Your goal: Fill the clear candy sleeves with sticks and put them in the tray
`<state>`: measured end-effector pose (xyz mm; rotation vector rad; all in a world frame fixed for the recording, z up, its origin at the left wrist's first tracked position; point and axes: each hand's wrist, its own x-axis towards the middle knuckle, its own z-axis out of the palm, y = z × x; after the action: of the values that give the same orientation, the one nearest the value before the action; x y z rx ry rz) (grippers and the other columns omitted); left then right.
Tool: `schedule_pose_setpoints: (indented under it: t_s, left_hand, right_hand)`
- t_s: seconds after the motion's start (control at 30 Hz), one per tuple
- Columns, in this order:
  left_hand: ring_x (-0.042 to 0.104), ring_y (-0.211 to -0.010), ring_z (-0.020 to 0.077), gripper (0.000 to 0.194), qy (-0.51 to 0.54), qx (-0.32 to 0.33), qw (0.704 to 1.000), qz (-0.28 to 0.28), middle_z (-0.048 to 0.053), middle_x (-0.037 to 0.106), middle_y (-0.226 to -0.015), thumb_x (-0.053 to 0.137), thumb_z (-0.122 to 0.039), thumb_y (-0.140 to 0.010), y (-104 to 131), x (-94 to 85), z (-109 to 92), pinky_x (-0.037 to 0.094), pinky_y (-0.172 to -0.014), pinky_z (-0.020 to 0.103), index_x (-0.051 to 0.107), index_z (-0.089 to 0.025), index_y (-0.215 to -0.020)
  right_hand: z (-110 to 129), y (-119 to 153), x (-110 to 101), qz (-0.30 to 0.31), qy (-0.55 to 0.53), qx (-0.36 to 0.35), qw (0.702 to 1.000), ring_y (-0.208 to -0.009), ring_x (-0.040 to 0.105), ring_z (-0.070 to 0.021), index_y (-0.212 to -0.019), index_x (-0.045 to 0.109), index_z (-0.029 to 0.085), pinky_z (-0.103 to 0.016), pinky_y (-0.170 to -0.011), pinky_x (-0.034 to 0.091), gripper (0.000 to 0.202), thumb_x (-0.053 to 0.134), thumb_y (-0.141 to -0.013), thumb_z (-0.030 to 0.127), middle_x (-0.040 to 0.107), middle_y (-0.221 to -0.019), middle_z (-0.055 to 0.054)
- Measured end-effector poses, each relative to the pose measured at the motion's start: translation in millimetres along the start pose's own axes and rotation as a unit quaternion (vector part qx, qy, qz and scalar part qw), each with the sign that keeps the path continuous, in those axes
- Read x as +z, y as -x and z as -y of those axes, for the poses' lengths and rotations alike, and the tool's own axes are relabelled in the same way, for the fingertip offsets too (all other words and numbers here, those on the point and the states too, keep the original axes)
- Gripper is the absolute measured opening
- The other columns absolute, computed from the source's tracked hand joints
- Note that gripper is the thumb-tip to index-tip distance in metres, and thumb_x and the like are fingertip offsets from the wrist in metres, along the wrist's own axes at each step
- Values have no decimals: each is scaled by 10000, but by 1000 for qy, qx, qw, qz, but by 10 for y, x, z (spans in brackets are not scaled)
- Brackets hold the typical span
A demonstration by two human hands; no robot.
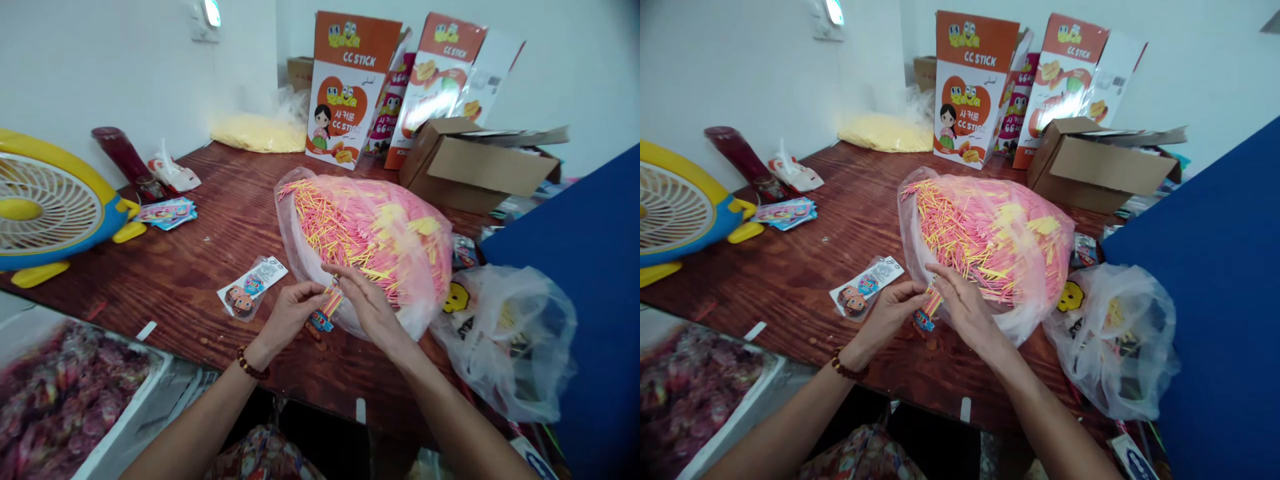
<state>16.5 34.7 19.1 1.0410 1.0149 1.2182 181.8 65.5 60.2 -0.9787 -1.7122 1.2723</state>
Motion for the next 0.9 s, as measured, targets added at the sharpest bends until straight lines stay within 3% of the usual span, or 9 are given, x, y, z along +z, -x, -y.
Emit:
schedule_pose_setpoints:
  t_s: [0.13, 0.2, 0.3, 0.4, 0.47, 0.6, 0.77, 0.9]
  left_hand:
    - [608, -710, 140, 266, -16, 20, 1000, -13, 26, 710, -796, 749, -396, -762, -34, -38, -20, 503, -687, 245, 746, -138, -829]
    - [627, -747, 157, 260, -31, 22, 999, -10, 35, 725, -826, 721, -392, -791, -25, -76, -28, 512, -717, 260, 757, -146, -866]
    - [645, -817, 175, 230, -78, 68, 994, -19, 47, 739, -878, 664, -360, -847, 19, -127, -55, 512, -784, 277, 771, -161, -891]
    - [651, -912, 188, 211, -118, 131, 983, -56, 58, 740, -956, 642, -333, -870, 61, -146, -81, 505, -862, 289, 774, -174, -914]
    - [653, -915, 187, 213, -123, 137, 980, -70, 59, 738, -957, 640, -334, -875, 66, -155, -81, 510, -859, 287, 774, -174, -914]
    - [661, -853, 173, 237, -73, 77, 992, -70, 45, 746, -922, 659, -366, -861, 28, -221, -60, 525, -806, 275, 770, -168, -930]
    - [650, -737, 142, 306, -7, -65, 997, 30, 45, 742, -893, 783, -362, -742, -3, -336, -48, 515, -678, 244, 749, -146, -956]
    - [603, -664, 107, 294, -23, -88, 996, 20, 14, 697, -792, 812, -373, -696, 4, -354, 3, 478, -606, 210, 709, -140, -845]
  right_hand:
    - [-20, 13, -127, 37, 51, -5, 998, -1197, 596, -229, -1258, 643, 305, -378, -1029, 437, 352, 574, -937, 431, 666, -1287, -38]
    - [-48, 21, -179, 25, 70, -5, 997, -991, 648, -212, -1097, 700, 280, -329, -860, 493, 257, 631, -899, 429, 718, -1079, -35]
    - [-52, 35, -196, 7, 138, -24, 990, -692, 571, -165, -779, 693, 235, -284, -651, 438, 185, 678, -861, 400, 656, -738, -5]
    - [-7, 20, -159, 12, 152, -47, 987, -660, 535, -157, -741, 691, 227, -280, -622, 404, 195, 675, -858, 382, 635, -697, -1]
    - [14, -16, -133, 4, 148, -42, 988, -638, 515, -150, -720, 690, 220, -272, -594, 378, 205, 684, -845, 382, 615, -661, 6]
    - [-34, -104, -92, 12, 104, -1, 995, -607, 504, -137, -686, 678, 207, -266, -577, 358, 229, 692, -824, 389, 610, -629, 17]
    - [-256, -185, -52, -9, 1, 67, 998, -535, 505, -131, -654, 674, 205, -271, -538, 384, 260, 709, -788, 425, 649, -601, 7]
    - [-379, -213, -37, 10, -51, 95, 994, -589, 577, -142, -724, 696, 198, -259, -541, 427, 243, 742, -753, 435, 687, -662, -8]
